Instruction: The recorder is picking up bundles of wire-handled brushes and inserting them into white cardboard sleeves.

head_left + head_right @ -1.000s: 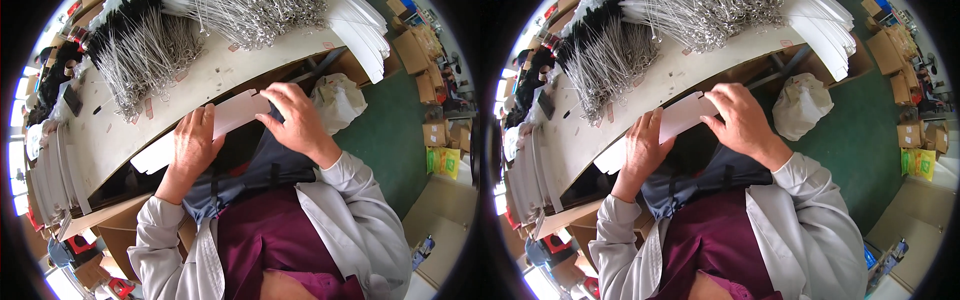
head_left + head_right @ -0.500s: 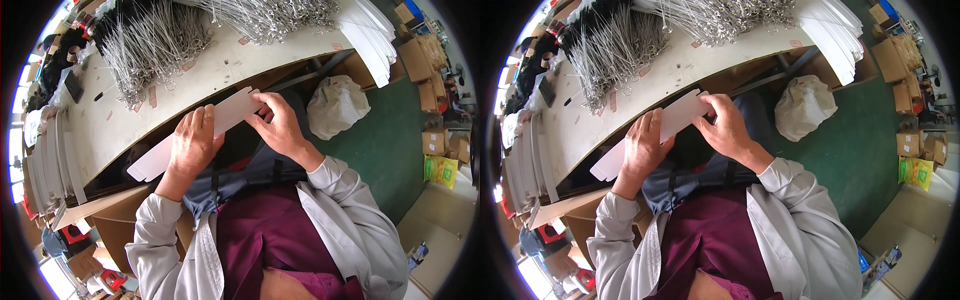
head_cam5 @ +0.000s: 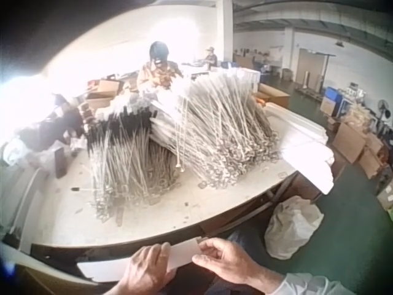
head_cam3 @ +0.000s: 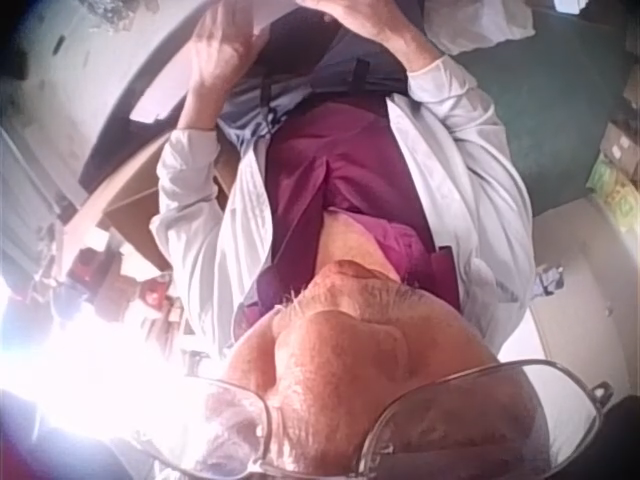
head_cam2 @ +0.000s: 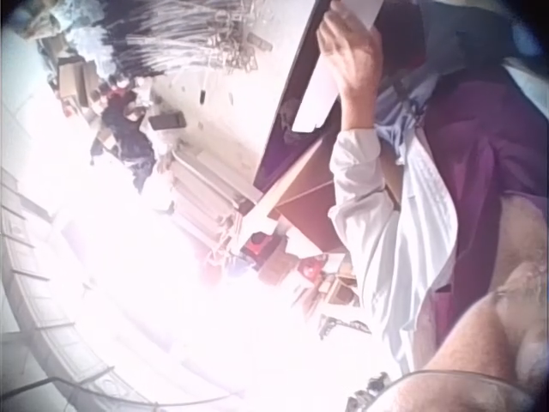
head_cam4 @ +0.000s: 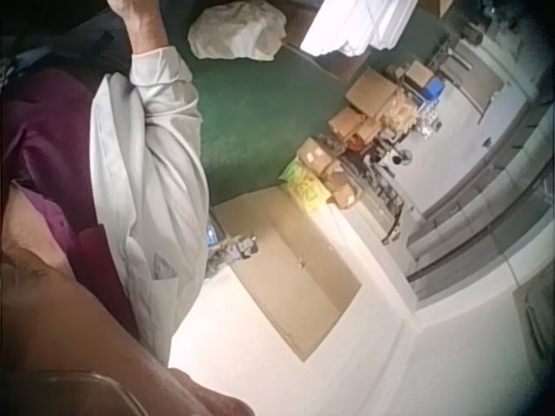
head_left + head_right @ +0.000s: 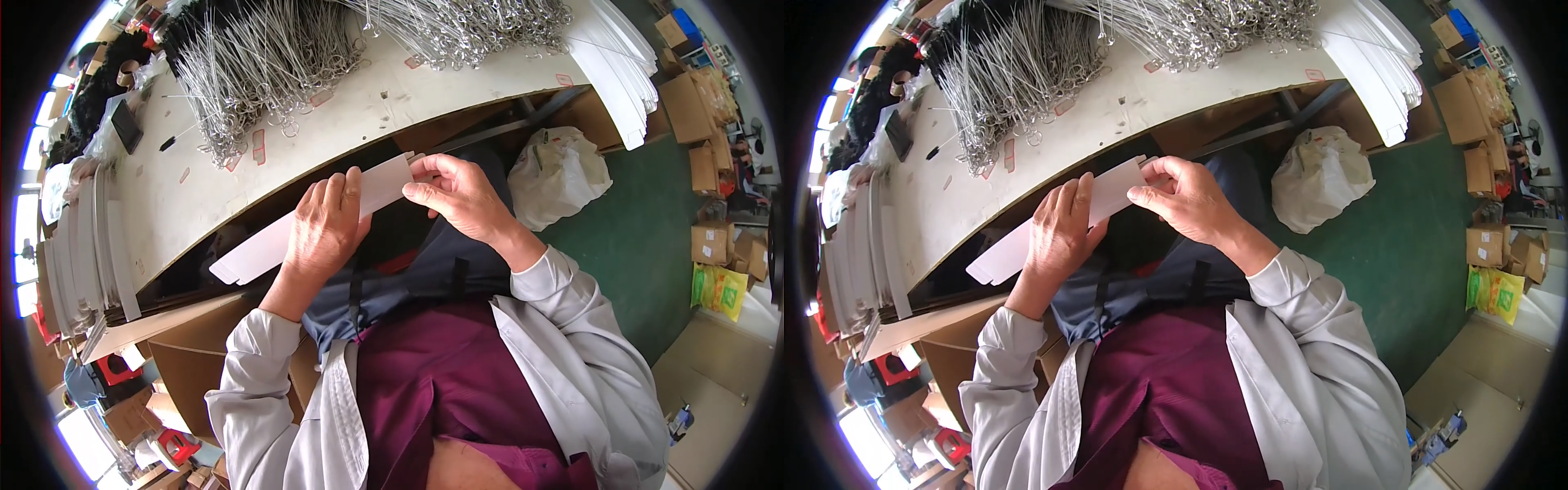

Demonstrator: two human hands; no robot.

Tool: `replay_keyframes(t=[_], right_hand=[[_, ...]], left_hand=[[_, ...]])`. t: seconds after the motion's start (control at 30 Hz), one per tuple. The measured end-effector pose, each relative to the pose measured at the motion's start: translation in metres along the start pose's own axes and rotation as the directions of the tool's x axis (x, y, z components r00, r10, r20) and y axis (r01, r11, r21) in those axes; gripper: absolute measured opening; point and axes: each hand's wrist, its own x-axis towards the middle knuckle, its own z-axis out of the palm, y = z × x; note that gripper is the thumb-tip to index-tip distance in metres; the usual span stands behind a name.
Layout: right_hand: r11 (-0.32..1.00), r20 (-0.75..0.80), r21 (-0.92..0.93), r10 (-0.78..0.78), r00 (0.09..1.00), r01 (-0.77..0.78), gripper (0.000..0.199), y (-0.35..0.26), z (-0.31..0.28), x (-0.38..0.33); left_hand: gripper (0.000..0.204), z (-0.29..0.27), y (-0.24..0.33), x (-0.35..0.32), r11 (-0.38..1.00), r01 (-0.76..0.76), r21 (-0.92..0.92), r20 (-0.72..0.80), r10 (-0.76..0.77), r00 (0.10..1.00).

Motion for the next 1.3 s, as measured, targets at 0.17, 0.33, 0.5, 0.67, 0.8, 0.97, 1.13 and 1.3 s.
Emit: replay_keyframes(t=[0.17,0.33,0.5,0.67,0.8,0.97,1.13,1.3], right_hand=[[0.995,0.071,0.039,0.092,0.993,-0.095,0.038,-0.007,-0.005,0.002],[0.989,0.168,0.034,0.139,0.976,-0.146,0.042,-0.012,-0.010,0.010],[0.937,0.265,0.073,0.312,0.912,-0.342,0.039,-0.013,-0.011,0.015],[0.846,0.370,0.305,0.317,0.873,-0.437,0.037,-0.008,-0.019,0.019],[0.876,0.322,0.235,0.339,0.884,-0.422,0.043,-0.009,-0.022,0.016],[0.392,0.262,-0.749,-0.565,0.783,0.534,0.062,-0.027,-0.005,0.009],[0.196,0.476,-0.782,-0.426,0.769,0.592,0.064,-0.009,0.009,0.023],[0.223,0.491,-0.764,-0.408,0.770,0.605,0.064,-0.010,0.001,0.027]], left_hand=[[0.071,0.004,-0.003,-0.004,1.000,-0.023,0.006,-0.019,0.023,1.000],[0.071,0.006,-0.006,-0.010,0.999,-0.023,-0.037,-0.016,0.022,1.000],[0.070,0.001,-0.006,-0.010,0.989,-0.008,-0.145,0.032,0.013,0.999],[0.068,0.000,-0.004,-0.010,0.982,0.052,-0.180,0.065,-0.041,0.997],[0.064,-0.002,-0.006,-0.006,0.964,0.105,-0.245,0.126,-0.076,0.989],[0.059,-0.001,-0.009,0.003,0.955,0.125,-0.270,0.101,-0.101,0.990],[0.055,-0.001,-0.003,0.018,0.939,0.132,-0.318,0.138,-0.092,0.986],[0.056,-0.004,-0.004,0.011,0.932,0.159,-0.327,0.098,-0.133,0.986]])
